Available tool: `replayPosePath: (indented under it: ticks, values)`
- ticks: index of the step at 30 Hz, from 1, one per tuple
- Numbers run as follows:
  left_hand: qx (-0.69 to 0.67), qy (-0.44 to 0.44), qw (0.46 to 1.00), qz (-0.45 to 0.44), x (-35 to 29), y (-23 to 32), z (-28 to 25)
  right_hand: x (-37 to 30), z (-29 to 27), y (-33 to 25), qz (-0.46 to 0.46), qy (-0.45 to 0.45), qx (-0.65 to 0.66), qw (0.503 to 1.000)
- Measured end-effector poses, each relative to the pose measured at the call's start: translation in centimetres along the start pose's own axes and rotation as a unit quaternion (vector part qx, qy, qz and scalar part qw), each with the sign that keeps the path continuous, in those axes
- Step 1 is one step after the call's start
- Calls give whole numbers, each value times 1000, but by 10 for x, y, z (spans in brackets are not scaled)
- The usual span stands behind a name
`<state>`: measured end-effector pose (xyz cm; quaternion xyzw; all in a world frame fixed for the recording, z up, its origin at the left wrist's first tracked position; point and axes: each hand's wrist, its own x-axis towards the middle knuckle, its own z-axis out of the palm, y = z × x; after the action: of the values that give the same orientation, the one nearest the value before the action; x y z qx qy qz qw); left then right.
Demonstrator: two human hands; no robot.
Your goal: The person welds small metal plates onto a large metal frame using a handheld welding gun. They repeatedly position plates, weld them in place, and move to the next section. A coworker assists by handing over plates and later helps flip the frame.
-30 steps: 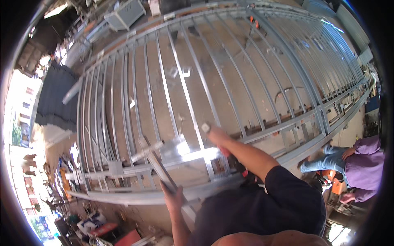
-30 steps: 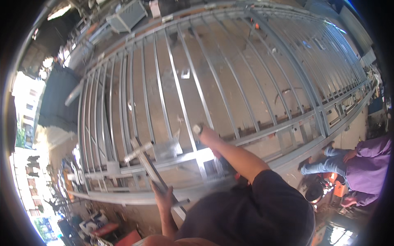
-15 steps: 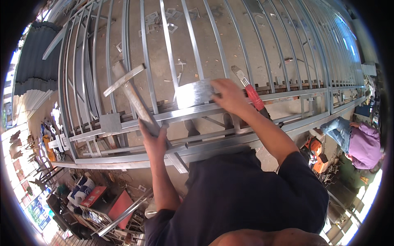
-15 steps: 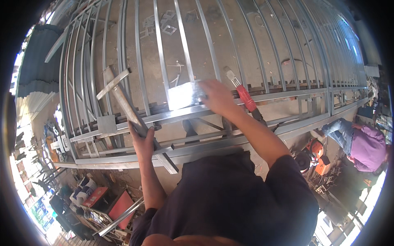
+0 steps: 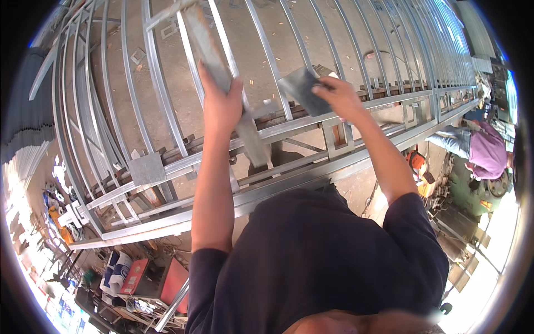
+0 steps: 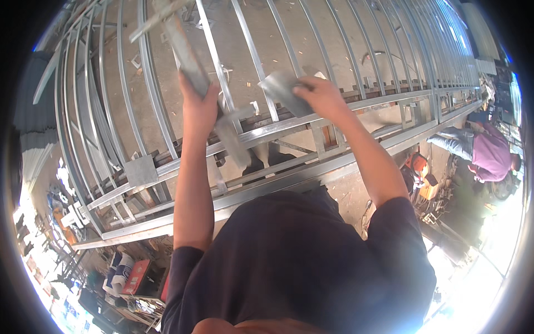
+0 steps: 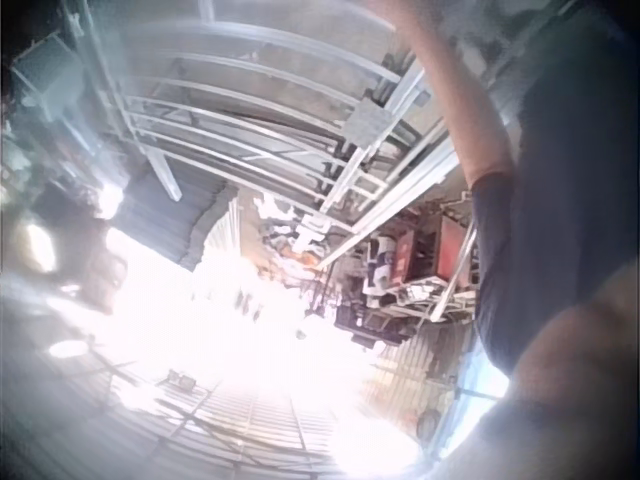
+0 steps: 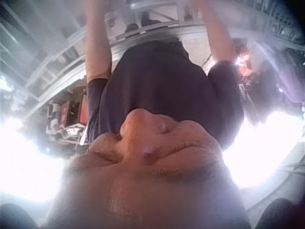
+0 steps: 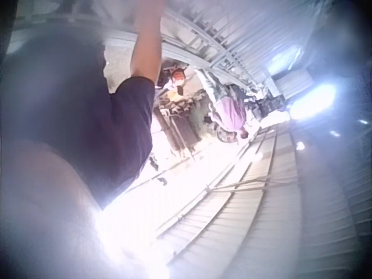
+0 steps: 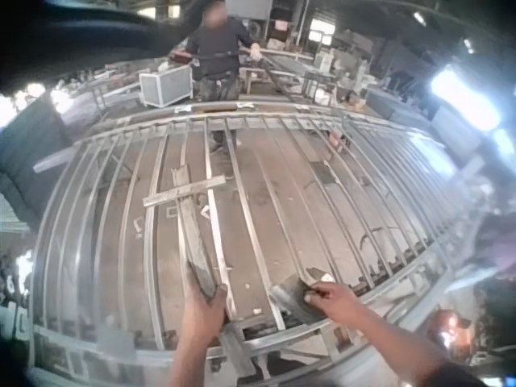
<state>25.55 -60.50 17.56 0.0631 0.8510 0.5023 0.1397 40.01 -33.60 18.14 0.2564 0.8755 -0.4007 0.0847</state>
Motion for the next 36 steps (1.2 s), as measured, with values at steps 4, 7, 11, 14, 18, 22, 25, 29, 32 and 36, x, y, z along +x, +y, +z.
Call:
replayPosePath:
  ticks: [4, 7, 11, 14, 18, 22, 25, 29, 32, 36]
  values:
    - [43, -22, 999, 3, 69, 11, 59, -35, -29, 25, 119, 88, 117, 982]
    - [99, -29, 995, -2, 99, 3, 99, -51, -28, 55, 138, 94, 223, 960]
    - [81, -93, 989, -78, 112, -22, 130, -57, -23, 70, 154, 94, 363, 914]
    - [116, -110, 981, -111, 109, -48, 145, -49, -24, 79, 148, 84, 403, 899]
    - [111, -121, 980, -113, 113, -52, 144, -25, -32, 81, 138, 83, 441, 883]
    - [111, -137, 979, -106, 117, -54, 145, 2, -46, 62, 147, 67, 482, 861]
    - [107, -133, 981, -93, 118, -59, 145, 21, -50, 57, 110, 55, 498, 858]
    - [98, -133, 982, -92, 115, -53, 143, 33, -53, 48, 125, 57, 466, 874]
    - [126, -107, 985, -57, 116, -68, 148, 42, -48, 40, 130, 65, 514, 846]
    - [78, -103, 989, -75, 115, -63, 148, 64, -44, 34, 127, 72, 525, 838]
